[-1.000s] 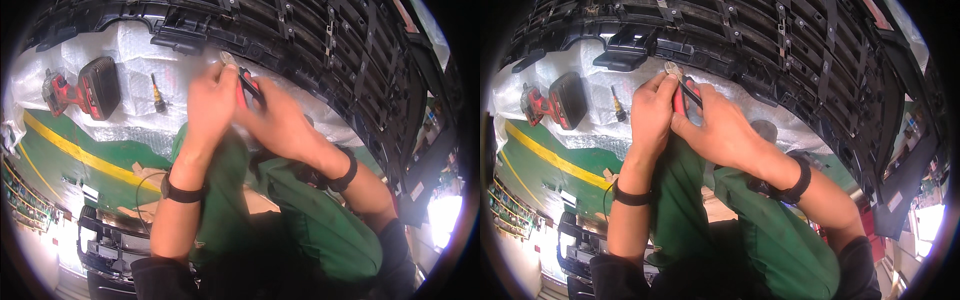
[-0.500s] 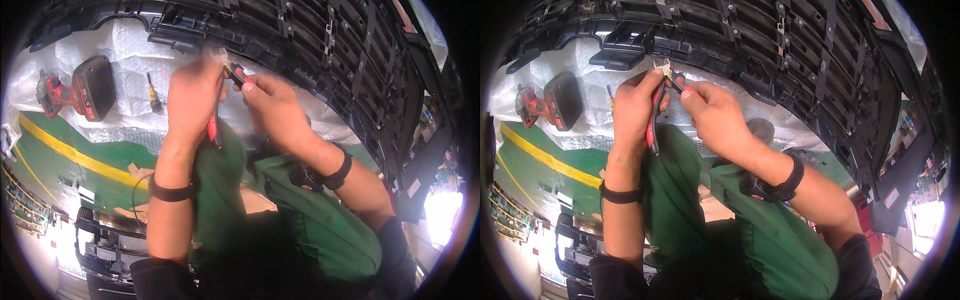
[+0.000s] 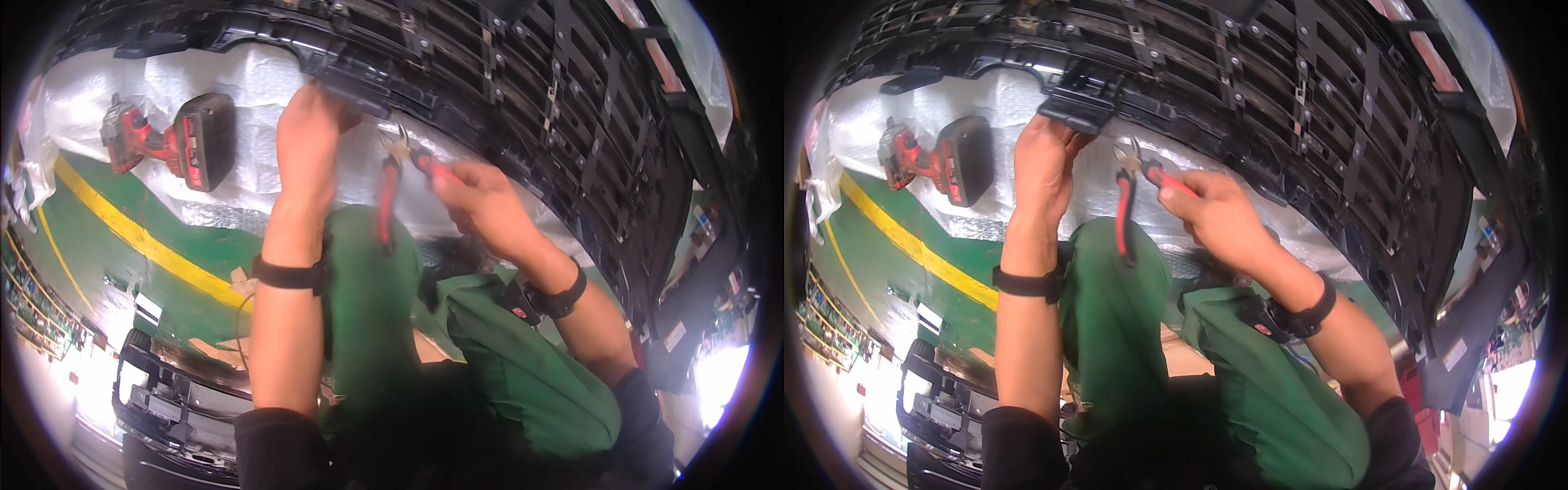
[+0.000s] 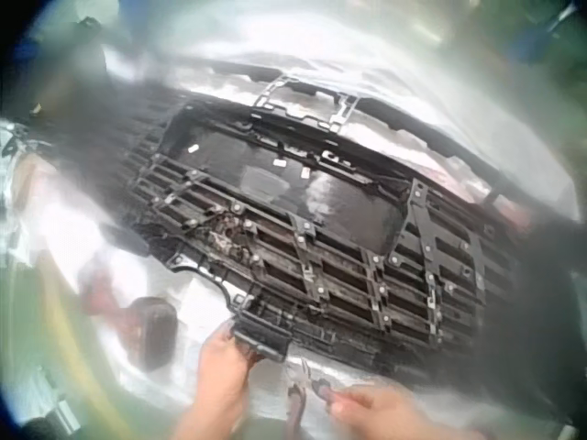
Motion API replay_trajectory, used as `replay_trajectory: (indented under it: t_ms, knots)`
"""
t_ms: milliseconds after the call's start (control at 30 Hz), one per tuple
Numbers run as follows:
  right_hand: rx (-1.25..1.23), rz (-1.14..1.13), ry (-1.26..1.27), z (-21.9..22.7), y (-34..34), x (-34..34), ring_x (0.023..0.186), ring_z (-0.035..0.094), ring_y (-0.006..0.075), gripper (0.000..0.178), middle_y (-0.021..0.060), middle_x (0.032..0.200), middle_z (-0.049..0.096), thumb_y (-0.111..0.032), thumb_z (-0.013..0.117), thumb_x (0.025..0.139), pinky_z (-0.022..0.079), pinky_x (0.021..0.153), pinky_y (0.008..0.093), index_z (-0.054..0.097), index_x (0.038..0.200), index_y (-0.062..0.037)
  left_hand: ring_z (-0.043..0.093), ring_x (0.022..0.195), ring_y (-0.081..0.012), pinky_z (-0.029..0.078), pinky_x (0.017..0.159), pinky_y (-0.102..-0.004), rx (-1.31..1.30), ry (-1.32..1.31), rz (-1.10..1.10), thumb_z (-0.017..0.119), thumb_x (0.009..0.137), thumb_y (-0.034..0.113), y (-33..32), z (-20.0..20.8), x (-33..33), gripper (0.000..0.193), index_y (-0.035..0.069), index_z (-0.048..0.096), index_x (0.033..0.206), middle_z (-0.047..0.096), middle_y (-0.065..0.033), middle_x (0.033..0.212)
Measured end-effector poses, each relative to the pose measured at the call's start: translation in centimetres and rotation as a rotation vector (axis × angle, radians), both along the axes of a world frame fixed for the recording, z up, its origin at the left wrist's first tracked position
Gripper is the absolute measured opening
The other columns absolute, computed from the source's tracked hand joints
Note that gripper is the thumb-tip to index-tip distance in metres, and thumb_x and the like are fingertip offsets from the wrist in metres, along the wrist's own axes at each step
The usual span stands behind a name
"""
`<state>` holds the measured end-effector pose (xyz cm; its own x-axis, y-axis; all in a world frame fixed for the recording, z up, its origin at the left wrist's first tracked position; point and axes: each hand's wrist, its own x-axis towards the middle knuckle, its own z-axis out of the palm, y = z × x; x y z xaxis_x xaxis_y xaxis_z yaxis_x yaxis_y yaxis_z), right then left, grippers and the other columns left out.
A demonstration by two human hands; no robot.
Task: The person is assembling a car part, using pliers to remove clips and a power drill to secure components. They work on a black plastic car part placed on bubble wrap on the floor.
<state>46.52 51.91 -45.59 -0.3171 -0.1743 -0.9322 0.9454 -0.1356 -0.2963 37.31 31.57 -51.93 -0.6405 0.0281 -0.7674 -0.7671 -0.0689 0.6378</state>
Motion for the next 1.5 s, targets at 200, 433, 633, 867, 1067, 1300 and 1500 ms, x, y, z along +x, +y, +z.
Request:
replay_trajectory:
  t_ms: [200,433,633,867,1067,1300,1500]
  knots:
    - [0.091,0.316,0.195,1.4,1.0,0.6,0.069,0.054,0.0147,0.027,0.0012,0.075,0.057,-0.027,0.068,0.095,0.043,0.064,0.032,0.067,0.099,-0.0009,0.067,0.094,-0.0178,0.057,0.083,-0.0338,0.036,0.12,0.156,0.057,0.101,0.018,-0.1,-2.5,-0.2,0.023,-0.003,0.063,0.107,0.068,-0.0107,0.108]
    - [0.425,0.624,0.847,3.9,0.2,-1.1,0.117,0.054,0.0419,0.021,0.0234,0.125,0.057,-0.012,0.073,0.08,0.045,0.1,0.0484,0.066,0.095,0.0008,0.068,0.086,-0.0128,0.054,0.078,-0.0261,-0.011,0.115,0.077,0.063,0.092,0.001,-0.1,-2.7,-0.6,0.022,-0.005,0.064,0.114,0.073,-0.0054,0.099]
    - [-0.013,0.494,0.863,4.2,1.5,-5.4,0.132,0.052,0.0344,0.021,0.0261,0.146,0.051,-0.013,0.072,0.082,0.039,0.111,0.046,0.067,0.095,0.0018,0.069,0.083,-0.0141,0.057,0.074,-0.0272,0.112,0.088,0.286,0.063,0.092,0.001,0.6,-2.7,-1.1,0.017,-0.003,0.068,0.108,0.074,-0.0076,0.101]
    - [-0.618,0.008,0.68,5.5,3.3,-12.9,0.131,0.057,0.043,0.03,0.0361,0.136,0.057,-0.028,0.066,0.086,0.038,0.116,0.0544,0.055,0.087,0.0,0.07,0.086,-0.0183,0.059,0.076,-0.0324,-0.081,0.073,0.119,0.064,0.097,0.012,-1.1,-2.6,-1.2,0.021,-0.006,0.066,0.109,0.073,-0.0095,0.097]
    - [-0.475,0.273,0.476,3.9,3.4,-15.4,0.086,0.069,0.029,0.023,0.0191,0.089,0.067,-0.02,0.066,0.092,0.054,0.082,0.0382,0.054,0.084,-0.0026,0.066,0.084,-0.0173,0.054,0.07,-0.0314,0.294,0.041,0.349,0.068,0.099,0.027,-0.3,7.9,1.0,0.041,-0.005,0.057,0.121,0.067,-0.0107,0.1]
    - [-0.071,0.755,0.413,6.6,0.9,-18.2,0.051,0.047,0.0036,0.03,-0.0044,0.063,0.052,-0.029,0.069,0.098,0.036,0.045,0.0221,0.057,0.084,-0.0053,0.056,0.08,-0.0125,0.047,0.066,-0.0253,-0.105,0.307,0.176,0.075,0.095,0.025,2.9,7.6,1.5,0.041,-0.002,0.054,0.117,0.06,-0.0084,0.098]
    - [-0.553,0.326,0.4,9.3,3.9,-18.4,0.039,0.037,0.0061,0.033,-0.0023,0.058,0.048,-0.021,0.065,0.095,0.03,0.037,0.0219,0.049,0.07,-0.0082,0.06,0.086,-0.0172,0.049,0.073,-0.0306,-0.127,0.697,0.247,0.068,0.098,0.019,5.8,9.2,0.9,0.035,-0.003,0.056,0.123,0.061,-0.0092,0.099]
